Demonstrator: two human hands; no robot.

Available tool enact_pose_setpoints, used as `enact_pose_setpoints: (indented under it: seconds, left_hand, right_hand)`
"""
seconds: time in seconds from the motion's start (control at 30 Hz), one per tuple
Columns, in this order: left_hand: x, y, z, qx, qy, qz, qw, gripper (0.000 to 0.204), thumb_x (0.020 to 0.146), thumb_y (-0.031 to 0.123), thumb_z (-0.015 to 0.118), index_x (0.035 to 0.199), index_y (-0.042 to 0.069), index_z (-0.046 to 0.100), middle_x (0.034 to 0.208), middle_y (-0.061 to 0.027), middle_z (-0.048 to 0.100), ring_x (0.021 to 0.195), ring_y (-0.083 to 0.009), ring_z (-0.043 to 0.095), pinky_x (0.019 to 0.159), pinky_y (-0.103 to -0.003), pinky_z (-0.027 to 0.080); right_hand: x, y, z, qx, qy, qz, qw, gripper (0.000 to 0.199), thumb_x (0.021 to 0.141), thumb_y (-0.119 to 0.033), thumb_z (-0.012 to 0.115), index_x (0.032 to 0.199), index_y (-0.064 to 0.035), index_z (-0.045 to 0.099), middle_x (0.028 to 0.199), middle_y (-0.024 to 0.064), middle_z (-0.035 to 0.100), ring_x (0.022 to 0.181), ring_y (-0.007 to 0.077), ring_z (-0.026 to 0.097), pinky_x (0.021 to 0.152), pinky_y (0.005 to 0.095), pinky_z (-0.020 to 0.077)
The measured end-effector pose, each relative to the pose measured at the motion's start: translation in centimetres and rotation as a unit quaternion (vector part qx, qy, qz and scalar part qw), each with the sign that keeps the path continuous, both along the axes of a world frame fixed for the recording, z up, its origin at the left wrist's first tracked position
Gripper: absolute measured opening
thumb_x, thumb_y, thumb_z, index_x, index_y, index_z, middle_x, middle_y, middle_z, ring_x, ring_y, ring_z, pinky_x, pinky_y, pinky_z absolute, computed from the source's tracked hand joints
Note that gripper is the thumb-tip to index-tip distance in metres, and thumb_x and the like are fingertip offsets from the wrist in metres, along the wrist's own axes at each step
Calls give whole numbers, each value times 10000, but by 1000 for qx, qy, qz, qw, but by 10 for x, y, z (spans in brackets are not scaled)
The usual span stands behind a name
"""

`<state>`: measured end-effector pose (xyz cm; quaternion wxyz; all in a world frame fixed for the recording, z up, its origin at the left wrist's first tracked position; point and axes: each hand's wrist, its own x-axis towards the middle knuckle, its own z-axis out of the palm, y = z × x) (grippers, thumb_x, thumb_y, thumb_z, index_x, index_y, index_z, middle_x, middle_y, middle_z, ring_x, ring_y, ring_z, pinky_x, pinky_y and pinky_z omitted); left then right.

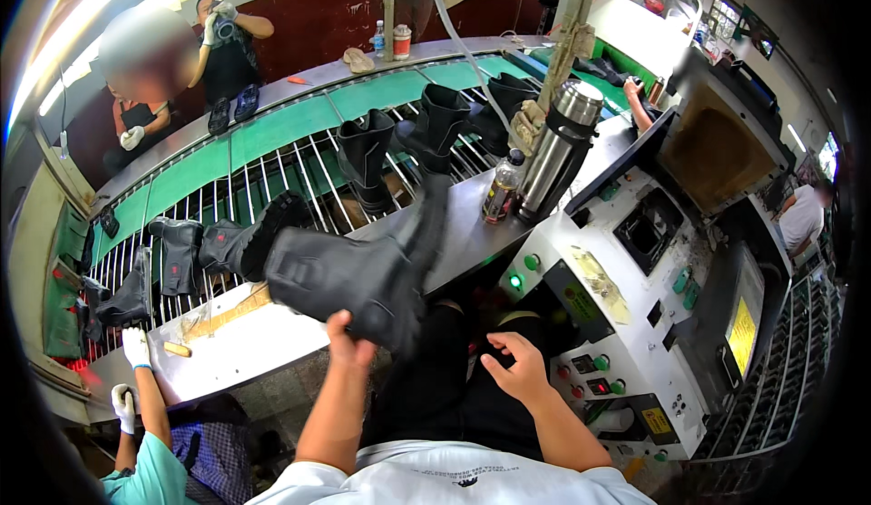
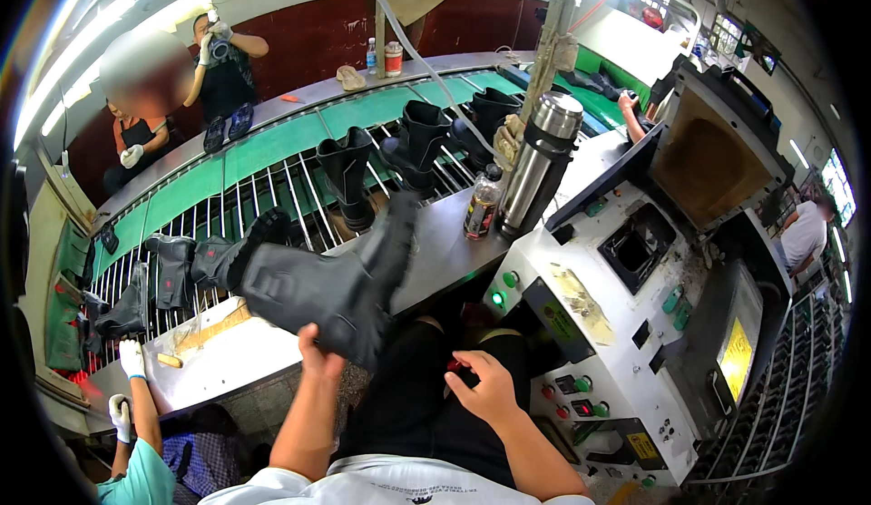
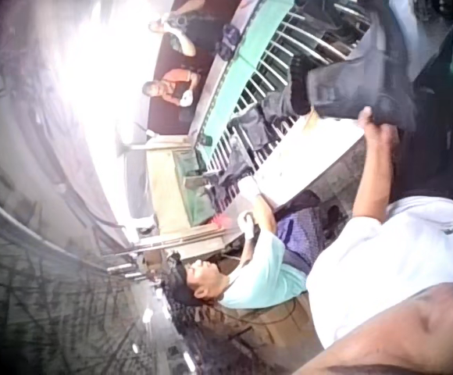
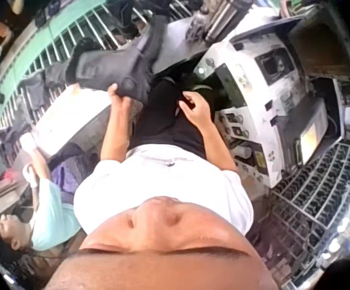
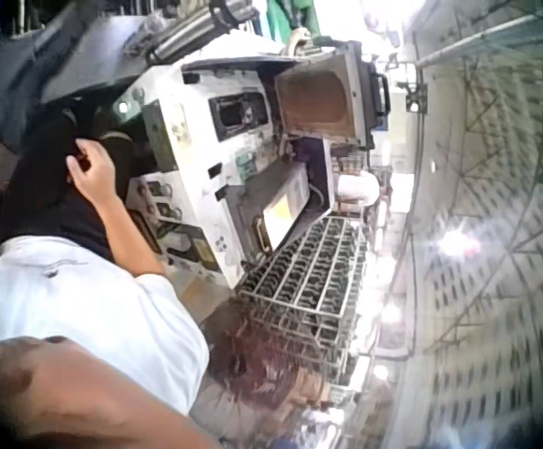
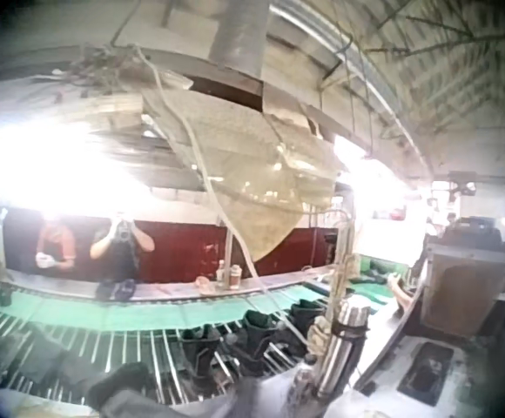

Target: The person takes boots from a conveyor belt, places them one at a time into a machine, and then presses buttons to operate the machine.

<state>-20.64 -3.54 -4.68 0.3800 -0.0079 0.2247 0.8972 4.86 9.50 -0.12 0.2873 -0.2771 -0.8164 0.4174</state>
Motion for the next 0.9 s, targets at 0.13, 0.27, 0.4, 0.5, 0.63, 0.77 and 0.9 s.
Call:
enact_pose_setpoints:
  seconds: [0.13, 0.27, 0.4, 0.5, 0.63, 0.77, 0.9]
  left_hand:
    - [-91, -17, -2, -115, 44, 110, 986, 441, 747, 132, 598, 1147, -40, 530, 1128, -135, 602, 1039, -300, 588, 949, -440, 479]
    - [-138, -1, 3, -288, 121, 178, 933, 374, 757, 80, 689, 1095, -34, 576, 1030, -113, 637, 944, -257, 624, 861, -351, 497]
    - [-128, 26, -33, -507, 339, 198, 767, 493, 743, 145, 754, 1136, -74, 553, 1086, -161, 633, 967, -270, 606, 872, -348, 460]
    - [-108, 46, -55, -550, 463, 255, 646, 533, 722, 193, 770, 1137, -58, 548, 1094, -193, 616, 999, -327, 592, 898, -371, 443]
    - [-114, 52, -76, -540, 402, 279, 685, 554, 714, 176, 766, 1157, -53, 525, 1136, -205, 586, 1058, -337, 566, 930, -381, 419]
    - [-135, 62, -87, -533, 402, 353, 655, 557, 719, 175, 769, 1169, -45, 524, 1125, -197, 593, 1042, -330, 570, 928, -374, 422]
    - [-151, 100, -67, -575, 421, 389, 584, 597, 682, 194, 779, 1177, -24, 525, 1092, -205, 586, 1031, -374, 555, 921, -418, 423]
  right_hand:
    - [20, 13, -61, -32, -69, -65, 995, 179, 750, -136, 712, 896, -41, 671, 800, 87, 668, 677, 183, 650, 617, 279, 512]
    - [43, 11, -136, -59, -95, -126, 986, 112, 737, -107, 696, 823, -41, 670, 713, 86, 654, 582, 187, 632, 564, 277, 501]
    - [31, 14, -139, -17, -129, -142, 981, 74, 714, -111, 690, 769, -66, 669, 685, 75, 650, 585, 187, 636, 558, 293, 503]
    - [28, 18, -145, -19, -153, -147, 977, 60, 724, -88, 691, 765, -49, 673, 667, 71, 648, 566, 157, 627, 554, 259, 495]
    - [31, 21, -151, -34, -152, -155, 976, 53, 725, -86, 688, 765, -52, 677, 658, 73, 648, 561, 149, 628, 553, 259, 495]
    - [31, 21, -151, -46, -163, -153, 974, 43, 725, -85, 685, 755, -55, 678, 641, 72, 645, 552, 148, 625, 550, 255, 492]
    - [33, 20, -147, -42, -180, -158, 970, 46, 724, -109, 683, 752, -73, 672, 667, 79, 650, 580, 187, 642, 556, 284, 502]
